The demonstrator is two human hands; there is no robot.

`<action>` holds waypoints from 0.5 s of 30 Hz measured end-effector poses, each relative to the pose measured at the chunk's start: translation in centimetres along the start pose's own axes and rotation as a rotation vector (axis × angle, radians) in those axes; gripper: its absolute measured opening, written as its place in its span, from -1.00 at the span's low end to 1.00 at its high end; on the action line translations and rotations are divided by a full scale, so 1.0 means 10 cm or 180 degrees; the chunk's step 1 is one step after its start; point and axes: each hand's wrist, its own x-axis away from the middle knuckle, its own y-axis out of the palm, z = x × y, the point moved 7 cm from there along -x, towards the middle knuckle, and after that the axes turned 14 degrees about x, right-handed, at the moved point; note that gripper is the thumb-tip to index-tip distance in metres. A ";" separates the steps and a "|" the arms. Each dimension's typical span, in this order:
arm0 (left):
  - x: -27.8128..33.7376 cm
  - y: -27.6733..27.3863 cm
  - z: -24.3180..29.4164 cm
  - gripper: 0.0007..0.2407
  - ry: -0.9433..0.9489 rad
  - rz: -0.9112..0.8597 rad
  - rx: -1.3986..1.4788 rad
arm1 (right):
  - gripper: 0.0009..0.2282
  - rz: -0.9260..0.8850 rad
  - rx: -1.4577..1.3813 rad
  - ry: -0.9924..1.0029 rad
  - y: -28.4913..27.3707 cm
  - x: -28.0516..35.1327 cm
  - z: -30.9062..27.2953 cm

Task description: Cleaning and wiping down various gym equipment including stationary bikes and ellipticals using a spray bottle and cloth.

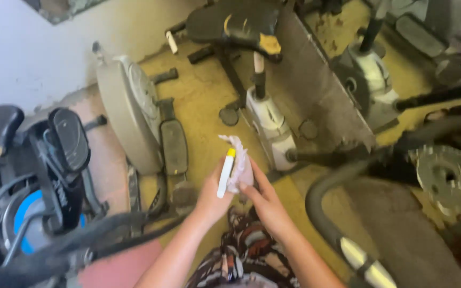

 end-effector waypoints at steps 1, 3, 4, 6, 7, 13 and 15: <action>-0.17 0.00 0.01 -0.47 0.0016 -0.0018 0.0003 | -0.39 0.0020 0.0003 -0.0013 -0.03 -0.13 0.03; -0.36 0.01 -0.02 -0.52 -0.0131 -0.0014 0.0178 | -0.37 0.0073 -0.0021 0.0292 -0.06 -0.25 0.20; -0.36 -0.01 -0.07 -0.52 -0.0196 -0.0036 0.0192 | -0.37 0.0090 -0.0032 0.0359 -0.04 -0.27 0.22; -0.54 0.00 -0.07 -0.51 0.0022 -0.0033 0.0098 | -0.41 0.0394 0.0230 -0.0147 -0.14 -0.49 0.06; -0.65 -0.01 -0.06 -0.51 0.0033 -0.0015 0.0118 | -0.41 0.0382 0.0255 -0.0155 -0.13 -0.55 0.01; -1.18 0.04 0.06 -0.51 0.0408 -0.0272 -0.0177 | -0.40 0.0912 0.0290 0.0134 -0.27 -0.80 -0.07; -1.39 0.10 0.05 -0.47 0.0474 -0.0608 -0.0340 | -0.49 0.1238 0.0384 -0.0605 -0.35 -0.85 -0.12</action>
